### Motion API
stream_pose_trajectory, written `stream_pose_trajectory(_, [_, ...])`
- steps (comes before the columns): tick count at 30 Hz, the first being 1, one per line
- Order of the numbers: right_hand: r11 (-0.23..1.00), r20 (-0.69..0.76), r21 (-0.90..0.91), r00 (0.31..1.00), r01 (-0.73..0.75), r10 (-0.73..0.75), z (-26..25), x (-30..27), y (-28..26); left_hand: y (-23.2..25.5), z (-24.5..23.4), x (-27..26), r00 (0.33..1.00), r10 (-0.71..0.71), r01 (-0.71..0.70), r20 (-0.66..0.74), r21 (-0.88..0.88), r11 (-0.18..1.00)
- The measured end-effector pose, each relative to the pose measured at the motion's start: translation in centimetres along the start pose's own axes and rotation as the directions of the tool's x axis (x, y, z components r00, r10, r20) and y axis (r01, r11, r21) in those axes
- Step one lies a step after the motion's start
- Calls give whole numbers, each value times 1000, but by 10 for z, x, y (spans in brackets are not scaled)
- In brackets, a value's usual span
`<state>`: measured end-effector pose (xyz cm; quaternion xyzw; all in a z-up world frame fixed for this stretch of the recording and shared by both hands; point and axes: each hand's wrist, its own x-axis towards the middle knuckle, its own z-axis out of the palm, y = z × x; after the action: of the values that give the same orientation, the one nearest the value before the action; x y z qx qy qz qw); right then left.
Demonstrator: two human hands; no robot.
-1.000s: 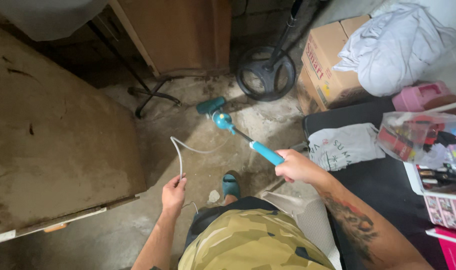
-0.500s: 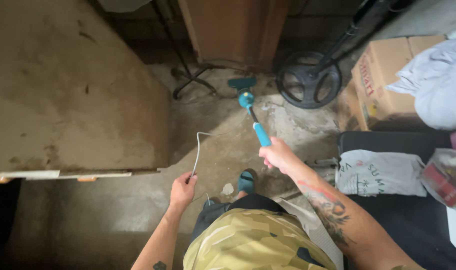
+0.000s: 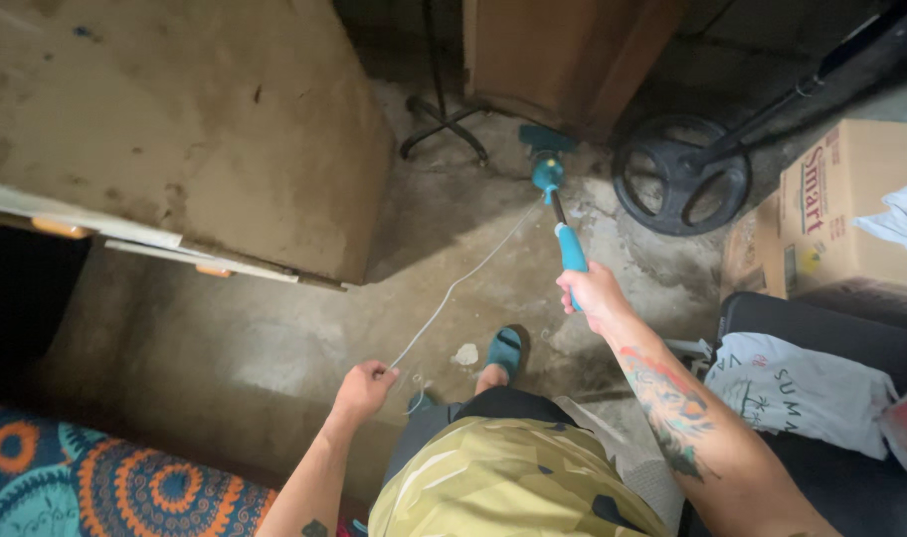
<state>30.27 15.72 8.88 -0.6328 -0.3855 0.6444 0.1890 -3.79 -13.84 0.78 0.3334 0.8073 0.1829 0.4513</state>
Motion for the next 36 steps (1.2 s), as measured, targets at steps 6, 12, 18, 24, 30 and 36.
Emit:
stream_pose_trajectory(6, [996,25,-89,1000,-8,10,34,-16,15,-16,-8,-16,992,119,-116,-53,58,992])
stream_pose_trajectory(12, [999,86,-50,996,-17,22,48,-65,32,-21,-32,-59,998,14,-29,-68,-229,973])
stream_pose_trajectory(18, [966,181,-259,982,-5,54,59,-157,56,-75,-16,-98,988,46,-112,-146,-487,866])
stream_pose_trajectory(24, [913,294,-405,937,-59,191,56,-266,62,-138,5,-134,982,17,-134,-188,-631,764])
stream_pose_trajectory(30, [778,260,-618,904,-113,338,55,-322,53,-179,12,-165,992,-43,-47,-121,-651,758])
stream_pose_trajectory(36, [737,267,-675,932,1,244,78,-308,71,-199,14,-186,985,-46,-89,-167,-714,695])
